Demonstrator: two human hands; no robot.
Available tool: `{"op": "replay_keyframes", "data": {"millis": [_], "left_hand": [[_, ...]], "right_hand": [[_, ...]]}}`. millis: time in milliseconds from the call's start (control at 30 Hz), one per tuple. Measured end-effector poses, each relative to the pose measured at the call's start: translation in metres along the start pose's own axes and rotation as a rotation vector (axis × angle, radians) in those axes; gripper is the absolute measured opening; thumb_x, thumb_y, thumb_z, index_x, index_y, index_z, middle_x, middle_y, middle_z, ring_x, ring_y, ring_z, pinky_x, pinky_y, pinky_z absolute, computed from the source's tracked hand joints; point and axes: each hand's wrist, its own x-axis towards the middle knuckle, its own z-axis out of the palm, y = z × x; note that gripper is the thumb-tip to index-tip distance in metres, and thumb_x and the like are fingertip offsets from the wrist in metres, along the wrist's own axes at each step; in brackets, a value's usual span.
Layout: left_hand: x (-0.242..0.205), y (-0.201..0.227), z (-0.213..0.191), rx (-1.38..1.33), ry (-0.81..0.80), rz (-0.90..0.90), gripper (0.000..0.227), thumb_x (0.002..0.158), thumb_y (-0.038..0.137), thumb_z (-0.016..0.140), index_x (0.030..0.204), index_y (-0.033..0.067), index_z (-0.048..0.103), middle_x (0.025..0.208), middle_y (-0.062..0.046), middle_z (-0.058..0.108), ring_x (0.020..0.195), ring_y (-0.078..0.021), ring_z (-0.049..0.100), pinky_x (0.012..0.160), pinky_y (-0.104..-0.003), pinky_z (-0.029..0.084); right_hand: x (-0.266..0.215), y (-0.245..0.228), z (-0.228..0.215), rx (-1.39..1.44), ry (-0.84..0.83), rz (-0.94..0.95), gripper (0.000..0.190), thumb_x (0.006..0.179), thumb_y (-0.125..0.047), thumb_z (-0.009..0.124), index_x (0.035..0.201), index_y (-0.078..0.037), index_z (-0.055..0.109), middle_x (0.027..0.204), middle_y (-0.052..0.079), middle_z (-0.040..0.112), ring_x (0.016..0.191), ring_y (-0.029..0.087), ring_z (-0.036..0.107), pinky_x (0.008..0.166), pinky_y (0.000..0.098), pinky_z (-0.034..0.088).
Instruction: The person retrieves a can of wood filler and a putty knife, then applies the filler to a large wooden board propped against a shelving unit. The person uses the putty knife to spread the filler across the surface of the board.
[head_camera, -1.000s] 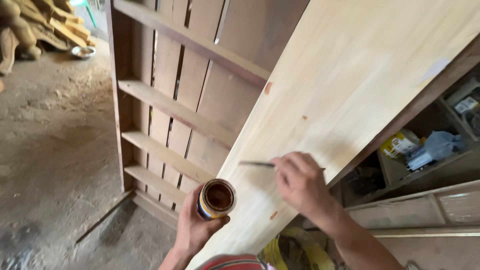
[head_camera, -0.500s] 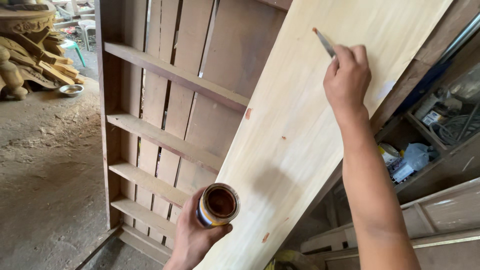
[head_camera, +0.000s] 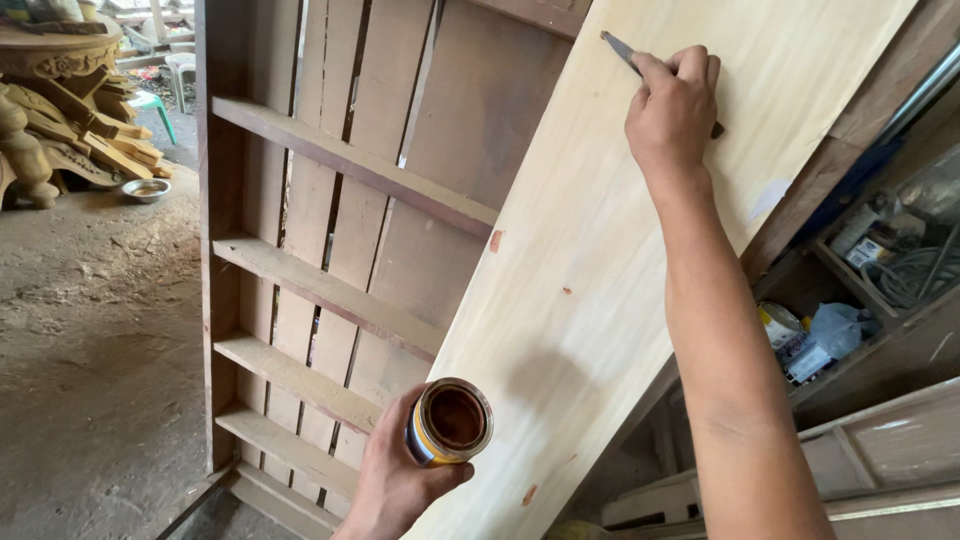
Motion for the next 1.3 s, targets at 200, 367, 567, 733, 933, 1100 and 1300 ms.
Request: {"op": "replay_keyframes", "data": {"millis": [200, 367, 567, 733, 933, 1100, 1300], "left_hand": [[0.006, -0.010, -0.001, 0.004, 0.017, -0.011, 0.092, 0.052, 0.011, 0.091, 0.138, 0.0133, 0.057, 0.122, -0.005, 0.068, 0.119, -0.0178, 0.066, 0.104, -0.034, 0.050], [0.014, -0.005, 0.001, -0.015, 0.043, -0.010, 0.093, 0.051, 0.010, 0.092, 0.138, 0.0140, 0.058, 0.121, -0.004, 0.069, 0.119, -0.0181, 0.066, 0.104, -0.034, 0.050], [0.017, -0.007, 0.004, -0.023, 0.065, -0.048, 0.095, 0.052, 0.013, 0.093, 0.139, 0.0145, 0.056, 0.122, -0.004, 0.068, 0.119, -0.0176, 0.065, 0.104, -0.034, 0.050], [0.020, -0.006, 0.006, -0.024, 0.054, -0.044, 0.094, 0.052, 0.013, 0.092, 0.139, 0.0145, 0.057, 0.122, -0.004, 0.069, 0.120, -0.0180, 0.066, 0.104, -0.034, 0.050], [0.022, -0.003, 0.008, 0.047, 0.039, -0.106, 0.095, 0.054, 0.019, 0.094, 0.141, 0.0165, 0.055, 0.125, -0.004, 0.065, 0.122, -0.0192, 0.063, 0.106, -0.035, 0.049], [0.026, 0.006, 0.009, 0.013, 0.016, -0.090, 0.093, 0.054, 0.017, 0.093, 0.139, 0.0143, 0.057, 0.123, -0.005, 0.068, 0.121, -0.0184, 0.065, 0.106, -0.034, 0.050], [0.042, 0.021, 0.013, -0.100, 0.015, -0.047, 0.093, 0.051, 0.007, 0.089, 0.139, 0.0103, 0.057, 0.117, -0.006, 0.074, 0.113, -0.0182, 0.071, 0.099, -0.032, 0.055]], "right_hand": [[0.006, 0.001, 0.003, -0.087, 0.032, -0.073, 0.035, 0.091, 0.007, 0.066, 0.119, -0.009, 0.078, 0.111, 0.010, 0.056, 0.107, 0.032, 0.052, 0.088, 0.0431, 0.050], [0.012, 0.009, 0.005, 0.022, -0.040, -0.080, 0.037, 0.091, 0.007, 0.064, 0.121, -0.007, 0.079, 0.112, 0.012, 0.058, 0.105, 0.034, 0.053, 0.086, 0.0429, 0.051], [0.015, 0.013, 0.003, 0.081, -0.169, 0.039, 0.030, 0.096, -0.003, 0.068, 0.121, -0.014, 0.082, 0.111, 0.012, 0.061, 0.109, 0.033, 0.055, 0.091, 0.0443, 0.051], [0.018, 0.017, 0.000, 0.126, -0.192, 0.007, 0.029, 0.094, -0.002, 0.067, 0.116, -0.014, 0.082, 0.108, 0.012, 0.062, 0.110, 0.033, 0.057, 0.094, 0.0429, 0.051], [0.021, 0.010, 0.000, 0.119, -0.187, 0.018, 0.029, 0.094, -0.004, 0.066, 0.117, -0.012, 0.082, 0.106, 0.014, 0.063, 0.107, 0.036, 0.057, 0.091, 0.0438, 0.050], [0.033, 0.027, -0.002, 0.167, -0.142, 0.065, 0.029, 0.096, -0.001, 0.066, 0.118, -0.011, 0.081, 0.106, 0.014, 0.063, 0.107, 0.034, 0.060, 0.095, 0.0444, 0.050], [0.079, 0.070, 0.016, 0.119, 0.073, 0.116, 0.030, 0.094, 0.003, 0.066, 0.119, -0.006, 0.080, 0.111, 0.016, 0.063, 0.108, 0.036, 0.059, 0.093, 0.0453, 0.050]]}}
